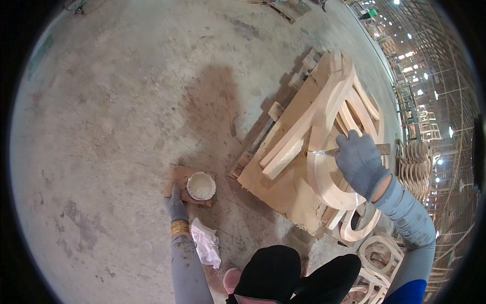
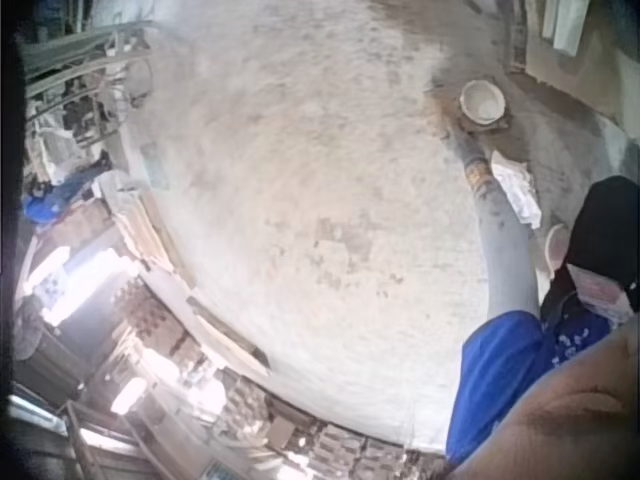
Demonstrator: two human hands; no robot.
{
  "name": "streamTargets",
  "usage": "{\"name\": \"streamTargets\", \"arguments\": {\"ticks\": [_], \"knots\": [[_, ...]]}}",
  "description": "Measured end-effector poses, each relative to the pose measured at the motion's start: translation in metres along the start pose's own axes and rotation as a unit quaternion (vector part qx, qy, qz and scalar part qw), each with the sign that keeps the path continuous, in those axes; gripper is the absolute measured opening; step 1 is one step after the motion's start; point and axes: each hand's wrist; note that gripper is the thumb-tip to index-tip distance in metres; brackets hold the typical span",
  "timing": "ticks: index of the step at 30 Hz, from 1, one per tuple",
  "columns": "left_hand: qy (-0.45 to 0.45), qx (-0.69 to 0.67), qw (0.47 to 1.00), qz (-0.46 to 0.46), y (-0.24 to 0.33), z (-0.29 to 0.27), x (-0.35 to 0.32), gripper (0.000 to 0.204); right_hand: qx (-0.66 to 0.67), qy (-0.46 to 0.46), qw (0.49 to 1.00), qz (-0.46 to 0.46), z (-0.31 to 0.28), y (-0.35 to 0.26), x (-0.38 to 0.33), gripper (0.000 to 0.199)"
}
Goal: The person applies a white finish to wooden chair parts using a brush and a small container. They work on multiple curved wooden pieces, dipping the brush into the container and coating the surfaces. The person moves between different chair frames and stacks the finished pieces.
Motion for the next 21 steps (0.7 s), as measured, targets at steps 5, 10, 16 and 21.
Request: {"name": "streamTargets", "arguments": {"ticks": [5,10,16,21], "knots": [[0.015,-0.024,0.999,-0.030,0.001,0.018,-0.001,0.035,0.089,0.122,0.984,0.092,0.039,-0.004,0.014,0.008],[0.026,-0.019,0.999,-0.016,0.008,0.006,0.004,0.034,0.002,0.073,0.997,0.006,0.005,-0.004,0.011,0.009],[0.012,-0.009,1.000,-0.006,0.004,0.008,0.003,0.034,0.037,0.057,0.997,0.040,0.001,-0.014,0.024,0.011],[0.008,-0.006,1.000,-0.016,0.006,0.009,0.002,0.035,-0.061,-0.068,0.996,-0.020,-0.014,-0.017,0.028,0.014]]}}
Point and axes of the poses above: each hand's wrist, its own x-axis towards the middle knuckle, its own z-axis out of the palm, y = z × x, and after that the axes turned 3 degrees about -x, right-handed
